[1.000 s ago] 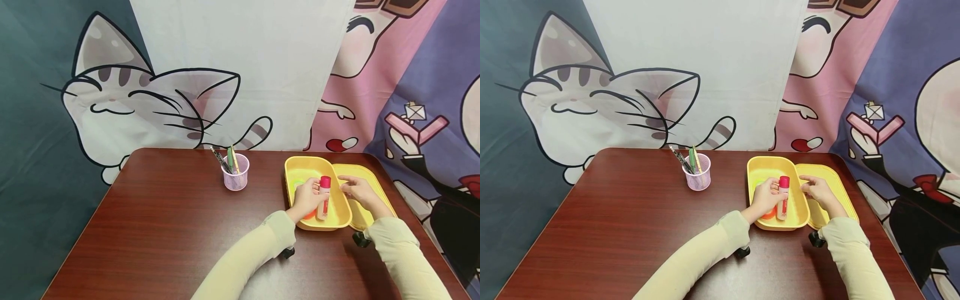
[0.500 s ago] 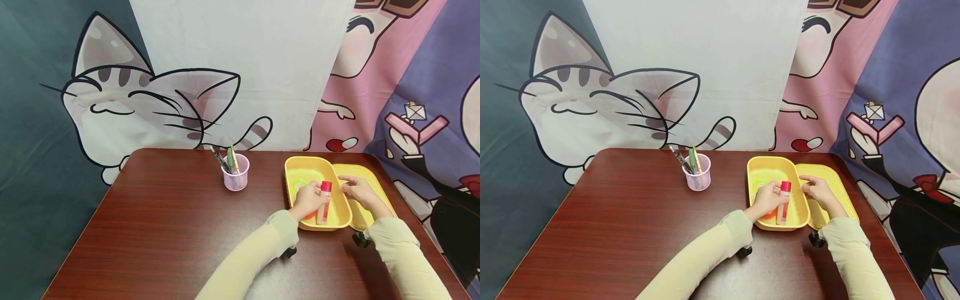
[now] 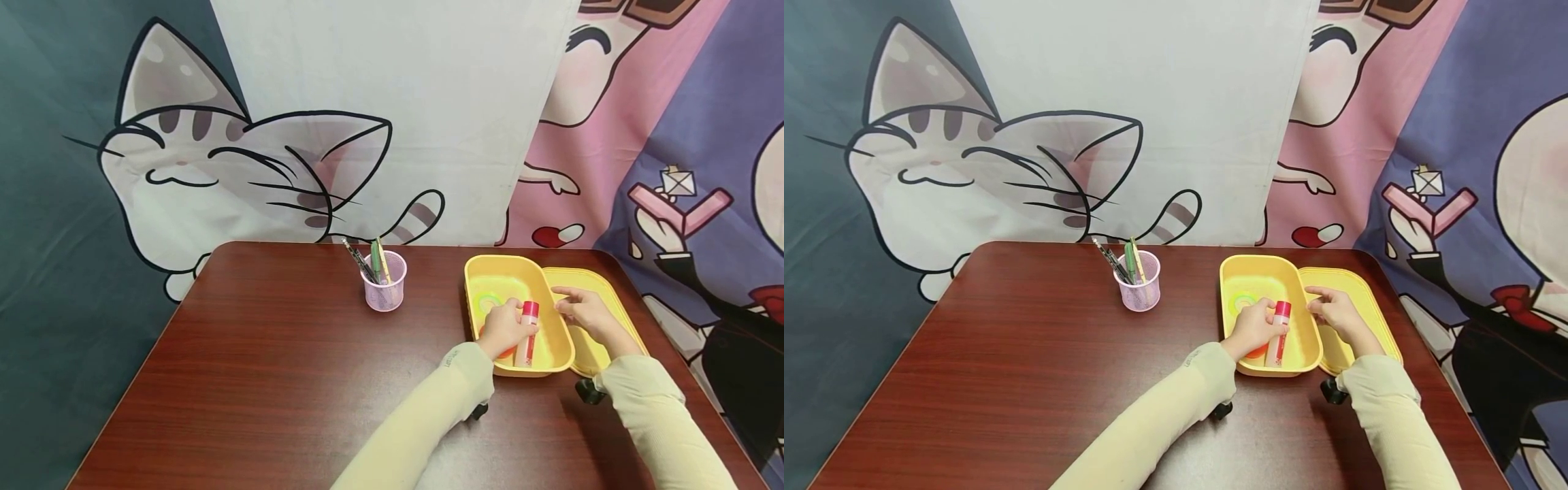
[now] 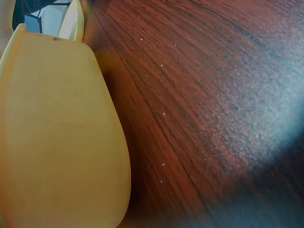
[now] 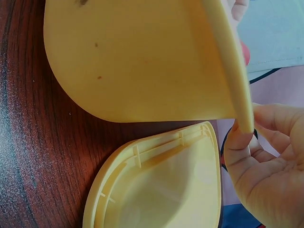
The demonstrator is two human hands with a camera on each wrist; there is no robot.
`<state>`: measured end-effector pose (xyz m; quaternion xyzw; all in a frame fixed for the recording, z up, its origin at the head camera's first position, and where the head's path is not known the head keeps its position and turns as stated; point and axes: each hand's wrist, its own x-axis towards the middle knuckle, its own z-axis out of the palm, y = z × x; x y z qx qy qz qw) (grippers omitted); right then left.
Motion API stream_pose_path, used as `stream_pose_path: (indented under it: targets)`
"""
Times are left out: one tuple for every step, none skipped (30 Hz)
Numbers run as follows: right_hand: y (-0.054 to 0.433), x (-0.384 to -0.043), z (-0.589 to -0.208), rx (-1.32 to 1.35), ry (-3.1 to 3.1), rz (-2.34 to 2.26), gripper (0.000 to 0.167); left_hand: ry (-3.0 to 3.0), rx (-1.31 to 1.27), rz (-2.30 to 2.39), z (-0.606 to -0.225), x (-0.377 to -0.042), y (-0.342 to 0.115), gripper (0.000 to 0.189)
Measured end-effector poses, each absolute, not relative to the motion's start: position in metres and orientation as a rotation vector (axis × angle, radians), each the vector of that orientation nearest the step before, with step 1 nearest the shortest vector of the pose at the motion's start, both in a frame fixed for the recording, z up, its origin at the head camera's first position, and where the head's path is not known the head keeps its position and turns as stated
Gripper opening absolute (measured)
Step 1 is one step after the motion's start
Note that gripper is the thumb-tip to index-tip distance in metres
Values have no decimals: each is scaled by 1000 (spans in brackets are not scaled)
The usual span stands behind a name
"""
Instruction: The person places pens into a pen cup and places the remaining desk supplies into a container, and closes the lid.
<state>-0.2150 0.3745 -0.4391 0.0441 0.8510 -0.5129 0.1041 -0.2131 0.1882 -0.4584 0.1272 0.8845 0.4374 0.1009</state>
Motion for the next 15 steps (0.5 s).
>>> stream_pose_path:
  targets:
    - [374,-215,-439,134,2511,-1512,51,2619,382,1283,-459,-213,188,45]
    - [374,-215,-439,137,2511,-1513,50,2620,385,1280,-459,-213,188,45]
    - [374,-215,-439,138,2512,-1515,50,2626,391,1271,-459,-213,187,44]
    - [375,-215,-439,139,2513,-1516,50,2635,401,1257,-459,-213,187,43]
    - [375,-215,-439,140,2513,-1517,50,2643,412,1246,-458,-213,187,41]
    - [375,-215,-440,141,2513,-1518,50,2650,422,1232,-458,-213,186,40]
    - [375,-215,-440,137,2512,-1519,51,2652,432,1220,-458,-212,186,38]
    - [375,-215,-440,135,2512,-1519,51,2658,442,1207,-458,-212,186,37]
    - [375,-215,-440,132,2514,-1516,51,2666,453,1192,-457,-212,186,36]
    - [375,-215,-440,133,2513,-1515,51,2670,461,1185,-457,-212,186,35]
    - [375,-215,-440,131,2512,-1515,51,2667,464,1187,-457,-212,186,34]
    - [375,-216,-441,131,2511,-1513,51,2668,466,1188,-457,-212,186,34]
    - [375,-216,-441,132,2511,-1513,51,2665,468,1198,-457,-212,186,34]
    - [375,-216,-441,131,2512,-1510,51,2666,471,1209,-457,-212,186,34]
    - [375,-216,-440,128,2513,-1508,50,2665,477,1222,-458,-212,187,34]
